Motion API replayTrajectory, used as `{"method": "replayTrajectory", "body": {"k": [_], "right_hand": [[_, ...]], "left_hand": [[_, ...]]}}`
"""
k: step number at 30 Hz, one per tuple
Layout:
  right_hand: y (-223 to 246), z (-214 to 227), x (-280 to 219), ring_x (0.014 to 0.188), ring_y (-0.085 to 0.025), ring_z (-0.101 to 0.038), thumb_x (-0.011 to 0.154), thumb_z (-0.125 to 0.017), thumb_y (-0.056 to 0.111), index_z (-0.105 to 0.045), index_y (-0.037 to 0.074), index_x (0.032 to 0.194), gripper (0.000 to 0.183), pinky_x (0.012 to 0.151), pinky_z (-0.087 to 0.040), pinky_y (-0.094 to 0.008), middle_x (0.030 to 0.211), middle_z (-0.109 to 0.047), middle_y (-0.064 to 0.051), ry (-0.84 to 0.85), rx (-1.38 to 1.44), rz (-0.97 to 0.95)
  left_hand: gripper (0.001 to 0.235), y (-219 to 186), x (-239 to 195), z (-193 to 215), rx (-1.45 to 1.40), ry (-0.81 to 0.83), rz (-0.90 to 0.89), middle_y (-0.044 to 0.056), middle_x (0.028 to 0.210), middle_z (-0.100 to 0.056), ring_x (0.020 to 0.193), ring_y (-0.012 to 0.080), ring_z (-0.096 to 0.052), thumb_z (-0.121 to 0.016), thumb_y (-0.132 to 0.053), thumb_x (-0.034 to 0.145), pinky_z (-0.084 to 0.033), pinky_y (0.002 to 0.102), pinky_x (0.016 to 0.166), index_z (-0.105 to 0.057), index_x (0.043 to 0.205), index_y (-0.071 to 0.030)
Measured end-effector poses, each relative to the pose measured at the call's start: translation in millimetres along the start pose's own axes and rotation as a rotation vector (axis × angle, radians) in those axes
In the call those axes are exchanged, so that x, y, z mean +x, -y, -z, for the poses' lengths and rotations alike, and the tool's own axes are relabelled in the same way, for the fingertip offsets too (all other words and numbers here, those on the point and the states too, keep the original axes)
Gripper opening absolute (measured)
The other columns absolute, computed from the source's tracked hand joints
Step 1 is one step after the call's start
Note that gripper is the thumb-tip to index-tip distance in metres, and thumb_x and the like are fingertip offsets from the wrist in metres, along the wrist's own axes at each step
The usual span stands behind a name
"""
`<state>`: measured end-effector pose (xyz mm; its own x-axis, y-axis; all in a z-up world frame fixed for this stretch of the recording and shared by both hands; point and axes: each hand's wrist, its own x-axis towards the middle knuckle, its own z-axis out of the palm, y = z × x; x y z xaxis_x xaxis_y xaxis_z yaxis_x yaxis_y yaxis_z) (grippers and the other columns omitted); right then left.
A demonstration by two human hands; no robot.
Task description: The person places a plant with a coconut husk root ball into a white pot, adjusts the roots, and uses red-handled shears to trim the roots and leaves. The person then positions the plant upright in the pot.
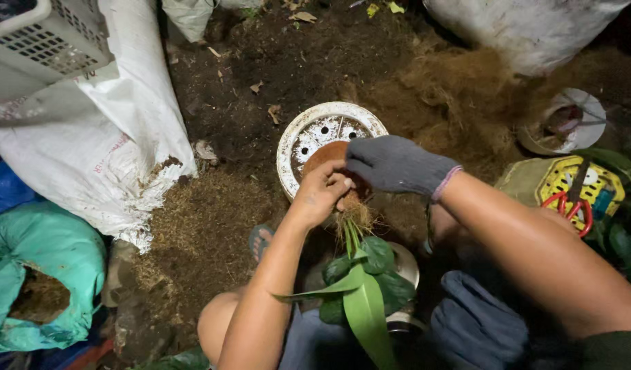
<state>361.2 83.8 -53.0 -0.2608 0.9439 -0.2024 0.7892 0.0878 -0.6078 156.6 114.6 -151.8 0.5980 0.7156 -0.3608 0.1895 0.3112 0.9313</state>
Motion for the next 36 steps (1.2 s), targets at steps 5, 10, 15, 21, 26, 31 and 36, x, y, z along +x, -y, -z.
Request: {"method": "replayTrajectory", "body": {"k": [5, 10, 15, 21, 26, 31, 36], "right_hand": [[-5, -15, 5, 0.090, -0.040, -0.068, 0.097, -0.056, 0.037, -0.066, 0.010, 0.104, 0.030, 0.077, -0.053, -0.051, 0.096, -0.070, -0.019, -0.084, 0.110, 0.061], [-10, -6, -3, 0.087, -0.037, -0.070, 0.098, -0.056, 0.027, -0.066, 0.007, 0.108, 0.025, 0.076, -0.054, -0.047, 0.096, -0.072, -0.018, -0.192, 0.230, 0.162], [-26, -1, -10, 0.085, -0.030, -0.067, 0.102, -0.055, 0.016, -0.067, 0.002, 0.108, 0.020, 0.076, -0.056, -0.037, 0.101, -0.066, -0.014, -0.515, 0.371, 0.252], [-24, -15, -3, 0.085, -0.027, -0.061, 0.105, -0.055, 0.018, -0.066, 0.004, 0.105, 0.019, 0.077, -0.054, -0.041, 0.101, -0.068, -0.015, -0.453, 0.813, 0.004], [-11, -41, 3, 0.094, -0.033, -0.070, 0.102, -0.054, 0.022, -0.064, 0.004, 0.113, 0.023, 0.084, -0.055, -0.045, 0.103, -0.069, -0.016, -0.208, 0.258, 0.078], [-16, -46, 8, 0.092, -0.036, -0.070, 0.101, -0.056, 0.025, -0.064, 0.009, 0.110, 0.021, 0.078, -0.056, -0.047, 0.100, -0.070, -0.016, -0.192, 0.085, 0.019], [-32, -13, -5, 0.089, -0.036, -0.071, 0.091, -0.059, 0.013, -0.066, 0.010, 0.114, 0.024, 0.074, -0.056, -0.047, 0.103, -0.071, -0.016, -0.275, -0.126, -0.071]], "left_hand": [[0.027, -3, 4, 3, -0.078, 0.102, -0.048, 0.003, 0.082, -0.066, 0.074, 0.0112, -0.063, -0.064, -0.009, 0.098, -0.052, 0.027, 0.070, -0.057, 0.122, 0.001], [0.024, -17, -8, 5, 0.321, -0.014, 0.007, 0.005, 0.085, -0.067, 0.077, 0.0128, -0.058, -0.071, -0.021, 0.096, -0.049, 0.030, 0.072, -0.073, 0.108, 0.000], [0.030, -21, -10, 2, 0.396, -0.044, -0.080, 0.007, 0.093, -0.077, 0.086, 0.0145, -0.069, -0.067, -0.026, 0.094, -0.055, 0.031, 0.081, -0.075, 0.108, -0.001], [0.031, -20, -9, 1, 0.437, 0.001, -0.145, 0.009, 0.098, -0.079, 0.088, 0.0149, -0.072, -0.056, -0.012, 0.088, -0.056, 0.031, 0.082, -0.074, 0.111, -0.002], [0.024, -26, -15, -6, 0.594, -0.058, -0.168, 0.019, 0.084, -0.073, 0.079, 0.0275, -0.070, -0.057, -0.013, 0.090, -0.055, 0.041, 0.074, -0.074, 0.102, -0.001], [0.017, -25, -15, -17, 0.728, -0.088, -0.120, 0.020, 0.078, -0.070, 0.073, 0.0326, -0.070, -0.059, -0.013, 0.089, -0.054, 0.044, 0.071, -0.071, 0.092, -0.001], [0.017, -18, -20, -8, 0.635, -0.083, -0.169, 0.014, 0.074, -0.072, 0.069, 0.0247, -0.071, -0.058, -0.010, 0.088, -0.055, 0.039, 0.068, -0.074, 0.089, -0.004]]}}
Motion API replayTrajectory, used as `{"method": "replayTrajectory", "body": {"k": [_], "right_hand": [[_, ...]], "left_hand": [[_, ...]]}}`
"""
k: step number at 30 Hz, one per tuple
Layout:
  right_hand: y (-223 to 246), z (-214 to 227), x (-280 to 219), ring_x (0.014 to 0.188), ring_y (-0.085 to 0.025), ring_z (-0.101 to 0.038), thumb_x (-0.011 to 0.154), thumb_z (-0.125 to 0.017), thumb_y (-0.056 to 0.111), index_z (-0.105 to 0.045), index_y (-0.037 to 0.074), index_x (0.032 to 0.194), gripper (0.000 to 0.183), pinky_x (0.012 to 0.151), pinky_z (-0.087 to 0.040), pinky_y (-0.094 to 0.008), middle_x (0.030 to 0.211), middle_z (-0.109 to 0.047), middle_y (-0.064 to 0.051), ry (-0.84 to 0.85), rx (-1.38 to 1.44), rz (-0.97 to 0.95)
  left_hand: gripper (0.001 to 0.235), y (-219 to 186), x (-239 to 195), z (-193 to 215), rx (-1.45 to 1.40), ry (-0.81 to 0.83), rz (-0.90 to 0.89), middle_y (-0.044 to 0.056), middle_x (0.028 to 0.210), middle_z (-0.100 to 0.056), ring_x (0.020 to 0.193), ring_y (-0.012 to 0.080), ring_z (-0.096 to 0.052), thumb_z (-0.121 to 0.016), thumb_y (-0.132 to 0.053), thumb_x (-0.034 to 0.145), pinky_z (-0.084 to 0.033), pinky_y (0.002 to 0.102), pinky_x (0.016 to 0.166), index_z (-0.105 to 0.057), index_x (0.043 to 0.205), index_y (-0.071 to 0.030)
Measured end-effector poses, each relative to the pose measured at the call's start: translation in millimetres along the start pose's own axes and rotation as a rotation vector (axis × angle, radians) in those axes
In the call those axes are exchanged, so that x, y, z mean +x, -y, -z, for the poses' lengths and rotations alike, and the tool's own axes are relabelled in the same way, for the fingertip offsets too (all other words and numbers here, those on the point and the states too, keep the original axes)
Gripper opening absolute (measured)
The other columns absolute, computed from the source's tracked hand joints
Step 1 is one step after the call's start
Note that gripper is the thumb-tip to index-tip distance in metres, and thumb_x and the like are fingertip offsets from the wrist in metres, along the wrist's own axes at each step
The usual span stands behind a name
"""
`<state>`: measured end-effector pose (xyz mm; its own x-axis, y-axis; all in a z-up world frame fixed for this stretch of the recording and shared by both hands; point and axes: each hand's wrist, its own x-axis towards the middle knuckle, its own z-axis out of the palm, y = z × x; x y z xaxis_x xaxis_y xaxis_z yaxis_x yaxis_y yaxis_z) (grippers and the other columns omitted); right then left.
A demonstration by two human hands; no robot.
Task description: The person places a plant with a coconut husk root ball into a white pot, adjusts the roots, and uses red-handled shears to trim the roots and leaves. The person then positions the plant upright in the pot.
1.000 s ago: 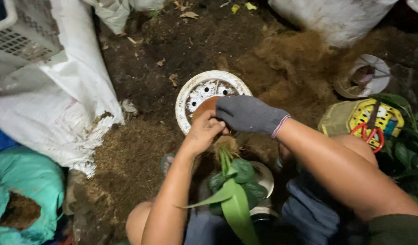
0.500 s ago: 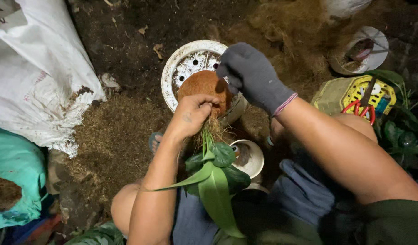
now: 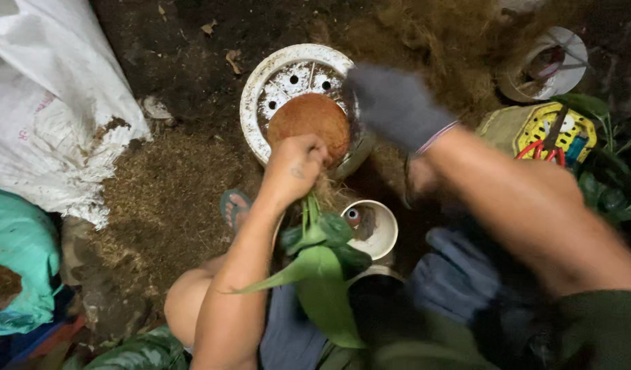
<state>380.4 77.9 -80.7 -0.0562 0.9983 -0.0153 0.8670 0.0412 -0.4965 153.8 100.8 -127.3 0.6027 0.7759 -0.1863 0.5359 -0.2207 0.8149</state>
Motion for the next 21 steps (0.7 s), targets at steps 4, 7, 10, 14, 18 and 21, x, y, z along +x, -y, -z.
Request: {"method": "replayTrajectory", "body": {"k": [4, 7, 10, 14, 18, 21], "right_hand": [[-25, 9, -10, 0.100, -0.031, -0.072, 0.107, -0.057, 0.022, -0.063, 0.009, 0.126, 0.023, 0.088, -0.056, -0.042, 0.111, -0.072, -0.016, -0.159, 0.253, -0.300], [-45, -12, -37, 0.105, -0.026, -0.070, 0.095, -0.063, 0.027, -0.066, 0.012, 0.125, 0.033, 0.093, -0.052, -0.040, 0.117, -0.073, -0.012, 0.292, 0.411, -0.163], [-51, -26, -53, 0.120, -0.035, -0.059, 0.079, -0.070, 0.054, -0.071, 0.024, 0.120, 0.051, 0.099, -0.043, -0.057, 0.126, -0.066, -0.015, 0.532, -0.355, -0.021], [-67, -32, -60, 0.136, -0.031, -0.053, 0.100, -0.064, 0.063, -0.079, 0.017, 0.115, 0.051, 0.120, -0.032, -0.053, 0.135, -0.066, -0.011, 0.551, -0.335, -0.191], [-92, -45, -64, 0.130, -0.040, -0.058, 0.088, -0.065, 0.055, -0.068, 0.007, 0.144, 0.073, 0.110, -0.050, -0.043, 0.140, -0.060, -0.029, 0.209, -0.053, -0.199], [-99, -43, -59, 0.129, -0.046, -0.051, 0.072, -0.077, 0.051, -0.059, -0.006, 0.151, 0.099, 0.104, -0.046, -0.045, 0.145, -0.048, -0.039, 0.081, -0.097, 0.189]], "left_hand": [[0.016, 12, 2, 15, -0.120, -0.096, 0.038, 0.012, 0.073, -0.071, 0.068, 0.0194, -0.068, -0.059, -0.012, 0.089, -0.054, 0.035, 0.065, -0.071, 0.089, -0.002], [0.017, 25, 0, 4, -0.181, -0.084, 0.041, 0.009, 0.076, -0.072, 0.070, 0.0163, -0.068, -0.057, -0.011, 0.087, -0.054, 0.033, 0.066, -0.072, 0.090, -0.001], [0.019, 31, 1, 5, -0.172, -0.089, 0.062, 0.009, 0.076, -0.071, 0.070, 0.0167, -0.066, -0.057, -0.010, 0.087, -0.053, 0.033, 0.066, -0.073, 0.092, -0.002], [0.020, 27, 4, 9, -0.177, -0.093, 0.023, 0.008, 0.078, -0.072, 0.071, 0.0164, -0.067, -0.056, -0.009, 0.085, -0.054, 0.033, 0.068, -0.073, 0.094, -0.002], [0.022, 23, 1, 5, -0.179, -0.083, 0.084, 0.011, 0.079, -0.073, 0.072, 0.0186, -0.067, -0.056, -0.010, 0.087, -0.053, 0.034, 0.067, -0.073, 0.100, -0.001], [0.025, 20, 2, 5, -0.080, -0.096, 0.022, 0.013, 0.085, -0.074, 0.079, 0.0181, -0.071, -0.059, -0.011, 0.088, -0.054, 0.032, 0.077, -0.076, 0.104, -0.002]]}}
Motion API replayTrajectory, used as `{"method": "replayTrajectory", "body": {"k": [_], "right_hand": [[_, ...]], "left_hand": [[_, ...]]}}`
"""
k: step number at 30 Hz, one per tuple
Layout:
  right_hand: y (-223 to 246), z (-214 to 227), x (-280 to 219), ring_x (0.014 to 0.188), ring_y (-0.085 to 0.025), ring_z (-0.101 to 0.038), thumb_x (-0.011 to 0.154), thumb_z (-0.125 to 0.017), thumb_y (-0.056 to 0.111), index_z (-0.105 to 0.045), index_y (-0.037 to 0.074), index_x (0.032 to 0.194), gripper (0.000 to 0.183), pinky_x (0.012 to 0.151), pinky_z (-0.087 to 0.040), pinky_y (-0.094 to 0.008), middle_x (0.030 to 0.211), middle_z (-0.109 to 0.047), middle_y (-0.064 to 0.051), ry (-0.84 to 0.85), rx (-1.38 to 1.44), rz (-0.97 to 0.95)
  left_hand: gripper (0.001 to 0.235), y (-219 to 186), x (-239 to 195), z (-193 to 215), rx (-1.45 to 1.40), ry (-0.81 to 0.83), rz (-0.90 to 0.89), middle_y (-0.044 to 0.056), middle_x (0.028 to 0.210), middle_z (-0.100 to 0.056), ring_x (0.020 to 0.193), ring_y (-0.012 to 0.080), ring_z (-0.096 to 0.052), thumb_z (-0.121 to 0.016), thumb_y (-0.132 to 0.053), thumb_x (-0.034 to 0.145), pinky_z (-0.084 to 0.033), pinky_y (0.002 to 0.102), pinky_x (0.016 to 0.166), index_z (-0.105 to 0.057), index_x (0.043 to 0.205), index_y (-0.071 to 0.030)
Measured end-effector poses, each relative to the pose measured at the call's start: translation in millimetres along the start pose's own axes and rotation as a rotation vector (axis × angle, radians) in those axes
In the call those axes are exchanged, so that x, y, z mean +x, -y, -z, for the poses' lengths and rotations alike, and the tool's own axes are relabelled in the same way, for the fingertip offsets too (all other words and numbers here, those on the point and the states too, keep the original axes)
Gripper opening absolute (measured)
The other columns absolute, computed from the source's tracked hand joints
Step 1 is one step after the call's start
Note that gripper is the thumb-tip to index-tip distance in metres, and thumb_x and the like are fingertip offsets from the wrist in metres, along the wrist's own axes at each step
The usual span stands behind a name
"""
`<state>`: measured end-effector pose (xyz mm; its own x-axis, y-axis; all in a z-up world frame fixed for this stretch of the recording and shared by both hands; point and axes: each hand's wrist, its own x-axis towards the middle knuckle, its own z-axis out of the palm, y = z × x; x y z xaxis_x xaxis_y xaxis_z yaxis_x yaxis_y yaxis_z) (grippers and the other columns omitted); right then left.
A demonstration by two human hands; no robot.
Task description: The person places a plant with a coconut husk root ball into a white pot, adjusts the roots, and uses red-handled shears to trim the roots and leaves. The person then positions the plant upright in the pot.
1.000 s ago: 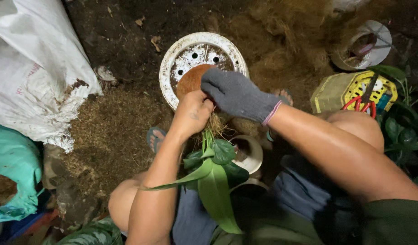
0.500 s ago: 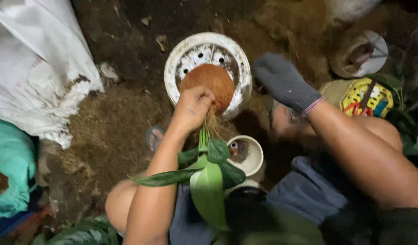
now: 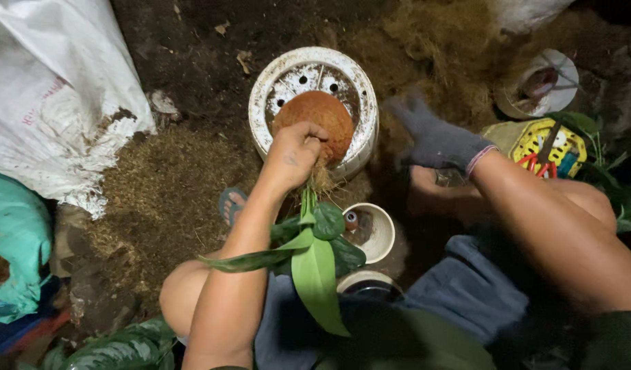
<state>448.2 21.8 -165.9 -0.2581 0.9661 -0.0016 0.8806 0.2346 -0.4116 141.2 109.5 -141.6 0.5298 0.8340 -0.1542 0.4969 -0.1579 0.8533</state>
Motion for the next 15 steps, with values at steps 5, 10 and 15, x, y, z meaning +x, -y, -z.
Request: {"method": "replayTrajectory", "body": {"k": [5, 10, 15], "right_hand": [[24, 23, 30, 0.100, -0.030, -0.074, 0.104, -0.059, 0.032, -0.074, 0.007, 0.125, 0.036, 0.092, -0.058, -0.039, 0.111, -0.079, -0.018, 0.052, 0.828, -0.561], [87, 31, 47, 0.102, -0.020, -0.073, 0.094, -0.065, 0.022, -0.073, 0.008, 0.123, 0.033, 0.092, -0.057, -0.035, 0.115, -0.075, -0.012, -0.063, 0.544, -0.190], [125, 21, 61, 0.096, -0.024, -0.075, 0.091, -0.067, 0.028, -0.073, 0.010, 0.116, 0.031, 0.086, -0.058, -0.036, 0.109, -0.075, -0.011, 0.104, 0.618, -0.254]], "left_hand": [[0.028, 11, 4, -7, -0.229, 0.020, 0.063, 0.008, 0.098, -0.075, 0.089, 0.0161, -0.070, -0.061, -0.021, 0.098, -0.055, 0.032, 0.080, -0.071, 0.115, -0.002], [0.028, 23, 6, -14, -0.412, -0.033, 0.006, 0.003, 0.089, -0.068, 0.079, 0.0114, -0.061, -0.062, -0.020, 0.103, -0.051, 0.028, 0.071, -0.069, 0.121, 0.000], [0.029, 29, 2, -18, -0.868, -0.155, 0.058, 0.000, 0.079, -0.062, 0.060, 0.0038, -0.045, -0.062, -0.021, 0.106, -0.034, 0.019, 0.053, -0.065, 0.126, -0.001]]}}
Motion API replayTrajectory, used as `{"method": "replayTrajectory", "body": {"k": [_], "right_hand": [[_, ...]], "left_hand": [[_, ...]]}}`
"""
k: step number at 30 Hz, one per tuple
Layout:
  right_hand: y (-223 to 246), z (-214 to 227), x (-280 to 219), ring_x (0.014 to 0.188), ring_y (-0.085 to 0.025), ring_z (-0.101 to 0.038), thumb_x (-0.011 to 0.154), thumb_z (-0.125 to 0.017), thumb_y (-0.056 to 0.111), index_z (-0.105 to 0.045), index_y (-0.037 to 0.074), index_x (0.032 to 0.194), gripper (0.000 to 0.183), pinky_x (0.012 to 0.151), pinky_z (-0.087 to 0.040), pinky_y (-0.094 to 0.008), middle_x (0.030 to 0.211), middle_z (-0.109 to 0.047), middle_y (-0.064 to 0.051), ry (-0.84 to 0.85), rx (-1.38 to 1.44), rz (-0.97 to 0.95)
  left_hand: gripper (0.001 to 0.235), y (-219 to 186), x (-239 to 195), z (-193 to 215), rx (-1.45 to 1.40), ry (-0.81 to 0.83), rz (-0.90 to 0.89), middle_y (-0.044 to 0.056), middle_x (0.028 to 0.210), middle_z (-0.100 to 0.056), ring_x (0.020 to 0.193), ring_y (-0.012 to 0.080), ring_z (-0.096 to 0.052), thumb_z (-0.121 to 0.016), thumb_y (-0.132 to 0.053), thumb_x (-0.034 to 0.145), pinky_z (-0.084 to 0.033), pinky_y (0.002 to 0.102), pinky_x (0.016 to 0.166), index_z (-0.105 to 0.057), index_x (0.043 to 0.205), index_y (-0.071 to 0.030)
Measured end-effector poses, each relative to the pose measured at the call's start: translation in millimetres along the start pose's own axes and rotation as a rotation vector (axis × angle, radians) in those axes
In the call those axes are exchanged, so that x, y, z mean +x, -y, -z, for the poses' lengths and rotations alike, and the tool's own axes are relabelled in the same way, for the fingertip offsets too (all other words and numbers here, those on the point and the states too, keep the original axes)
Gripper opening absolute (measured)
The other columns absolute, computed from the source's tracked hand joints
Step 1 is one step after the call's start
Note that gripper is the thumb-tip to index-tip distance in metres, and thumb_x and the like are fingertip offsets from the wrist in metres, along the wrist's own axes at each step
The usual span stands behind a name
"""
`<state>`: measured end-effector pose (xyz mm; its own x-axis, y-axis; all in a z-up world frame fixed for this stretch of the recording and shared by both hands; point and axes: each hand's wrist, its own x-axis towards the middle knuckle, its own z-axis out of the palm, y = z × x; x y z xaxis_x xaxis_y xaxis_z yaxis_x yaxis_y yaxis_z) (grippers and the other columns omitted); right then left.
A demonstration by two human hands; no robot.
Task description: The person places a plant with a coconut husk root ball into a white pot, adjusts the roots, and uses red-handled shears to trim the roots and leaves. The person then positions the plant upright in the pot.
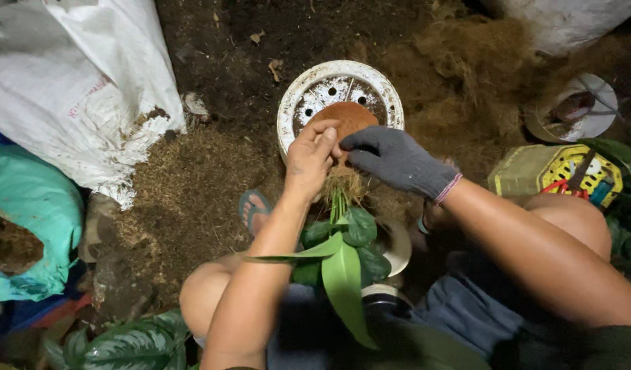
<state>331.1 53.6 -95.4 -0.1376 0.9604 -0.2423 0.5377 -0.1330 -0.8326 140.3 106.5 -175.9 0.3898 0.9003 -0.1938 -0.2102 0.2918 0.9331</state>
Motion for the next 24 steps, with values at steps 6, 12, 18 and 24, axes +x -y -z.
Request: {"method": "replayTrajectory", "body": {"k": [6, 12, 18, 24], "right_hand": [[11, -6, 8, 0.095, -0.030, -0.071, 0.088, -0.072, 0.033, -0.074, 0.005, 0.105, 0.032, 0.084, -0.055, -0.040, 0.101, -0.072, -0.015, -0.013, -0.149, 0.145], [7, 0, 6, 0.084, -0.016, -0.070, 0.093, -0.067, 0.028, -0.073, 0.008, 0.105, 0.024, 0.077, -0.057, -0.033, 0.094, -0.073, -0.006, 0.021, 0.098, -0.087], [-1, 28, 9, 0.083, -0.010, -0.065, 0.095, -0.067, 0.020, -0.073, 0.002, 0.102, 0.020, 0.077, -0.056, -0.029, 0.089, -0.073, -0.002, -0.052, 0.301, -0.054], [-2, 36, 9, 0.075, -0.011, -0.064, 0.095, -0.067, 0.017, -0.072, 0.001, 0.098, 0.017, 0.071, -0.055, -0.029, 0.084, -0.071, -0.004, -0.027, 0.422, -0.001]], "left_hand": [[0.034, 2, 2, -6, -0.133, -0.070, -0.011, 0.004, 0.079, -0.065, 0.050, 0.0024, -0.036, -0.064, -0.021, 0.103, -0.027, 0.018, 0.045, -0.064, 0.129, 0.000], [0.034, 2, 8, -2, -0.143, -0.104, 0.029, 0.006, 0.083, -0.069, 0.049, 0.0024, -0.035, -0.063, -0.021, 0.103, -0.028, 0.018, 0.045, -0.064, 0.130, -0.001], [0.032, -9, 2, -10, 0.207, -0.062, 0.042, 0.007, 0.092, -0.077, 0.050, 0.0030, -0.041, -0.058, -0.022, 0.108, -0.035, 0.021, 0.046, -0.066, 0.131, -0.001], [0.030, -21, -4, -17, 0.424, 0.162, -0.048, 0.005, 0.104, -0.080, 0.081, 0.0036, -0.067, -0.062, -0.012, 0.099, -0.054, 0.021, 0.071, -0.071, 0.124, 0.000]]}}
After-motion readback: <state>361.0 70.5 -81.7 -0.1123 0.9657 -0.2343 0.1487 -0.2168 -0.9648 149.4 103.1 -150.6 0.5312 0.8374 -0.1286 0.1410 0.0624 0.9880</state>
